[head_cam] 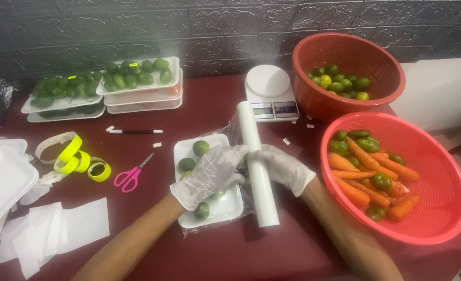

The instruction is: A person uses plastic wrap and scissors to package a tray of limes.

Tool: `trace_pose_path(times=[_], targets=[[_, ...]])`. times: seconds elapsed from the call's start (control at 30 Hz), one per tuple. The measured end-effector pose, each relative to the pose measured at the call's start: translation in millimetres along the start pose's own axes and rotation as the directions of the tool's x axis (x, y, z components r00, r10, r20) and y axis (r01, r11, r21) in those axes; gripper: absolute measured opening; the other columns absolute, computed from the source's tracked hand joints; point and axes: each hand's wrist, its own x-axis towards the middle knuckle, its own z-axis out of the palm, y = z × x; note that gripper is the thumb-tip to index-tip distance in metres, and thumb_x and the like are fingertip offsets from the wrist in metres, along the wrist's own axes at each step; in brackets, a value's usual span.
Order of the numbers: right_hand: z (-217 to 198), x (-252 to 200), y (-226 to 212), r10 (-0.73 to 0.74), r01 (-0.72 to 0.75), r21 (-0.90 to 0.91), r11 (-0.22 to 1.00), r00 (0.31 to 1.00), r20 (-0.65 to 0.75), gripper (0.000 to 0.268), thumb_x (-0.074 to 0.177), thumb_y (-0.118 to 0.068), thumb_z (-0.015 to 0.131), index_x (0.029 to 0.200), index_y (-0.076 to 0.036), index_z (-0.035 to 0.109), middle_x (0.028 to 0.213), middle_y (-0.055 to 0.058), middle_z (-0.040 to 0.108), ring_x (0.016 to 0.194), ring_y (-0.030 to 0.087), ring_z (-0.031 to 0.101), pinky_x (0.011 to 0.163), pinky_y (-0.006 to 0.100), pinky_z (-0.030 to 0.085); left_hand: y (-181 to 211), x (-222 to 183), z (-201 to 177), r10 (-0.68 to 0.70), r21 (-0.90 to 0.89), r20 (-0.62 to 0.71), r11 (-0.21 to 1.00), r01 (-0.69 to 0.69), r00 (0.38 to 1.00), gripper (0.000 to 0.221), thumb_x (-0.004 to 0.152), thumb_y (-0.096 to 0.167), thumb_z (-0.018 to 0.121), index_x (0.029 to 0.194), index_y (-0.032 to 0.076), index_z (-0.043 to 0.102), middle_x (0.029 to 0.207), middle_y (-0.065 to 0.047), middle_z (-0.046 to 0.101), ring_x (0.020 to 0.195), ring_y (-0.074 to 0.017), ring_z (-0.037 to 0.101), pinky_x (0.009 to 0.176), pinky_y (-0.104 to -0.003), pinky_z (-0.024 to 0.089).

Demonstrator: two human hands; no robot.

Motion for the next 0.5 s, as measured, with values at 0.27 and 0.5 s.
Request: trace_pose_path(times=[0.27, 0.5], targets=[[3.4, -10.7, -6.9, 0.035, -0.035, 0.008, 0.999, 0.999, 0.005, 0.054, 0.072, -0.01, 0.075, 0.124, 0.001, 0.062, 0.093, 0.014, 0.056, 0.083, 0.029, 0.063, 0.08, 0.058, 0.059, -2.1, 9.5, 9.0, -0.192, -0.115, -0.027, 0.976, 0.188, 0.981, 0.083, 0.064, 0.049, 0.088, 0.131, 0.016, 0.05, 0.104, -0.006, 0.068, 0.102, -0.0276, 0.067, 0.089, -0.041, 0.053], [-5.1, -4.9, -5.5, 0.051, -0.054, -0.04, 0.998, 0.997, -0.064, 0.064, 0.071, -0.011, 0.077, 0.133, -0.005, 0.06, 0.098, 0.013, 0.054, 0.092, 0.031, 0.065, 0.082, 0.059, 0.063, -35.0, -6.1, -29.7, -0.25, 0.049, 0.037, 0.967, 0.248, 0.968, 0.054, 0.081, 0.04, 0.081, 0.127, 0.019, 0.062, 0.115, -0.004, 0.066, 0.112, -0.0256, 0.061, 0.096, -0.042, 0.048]])
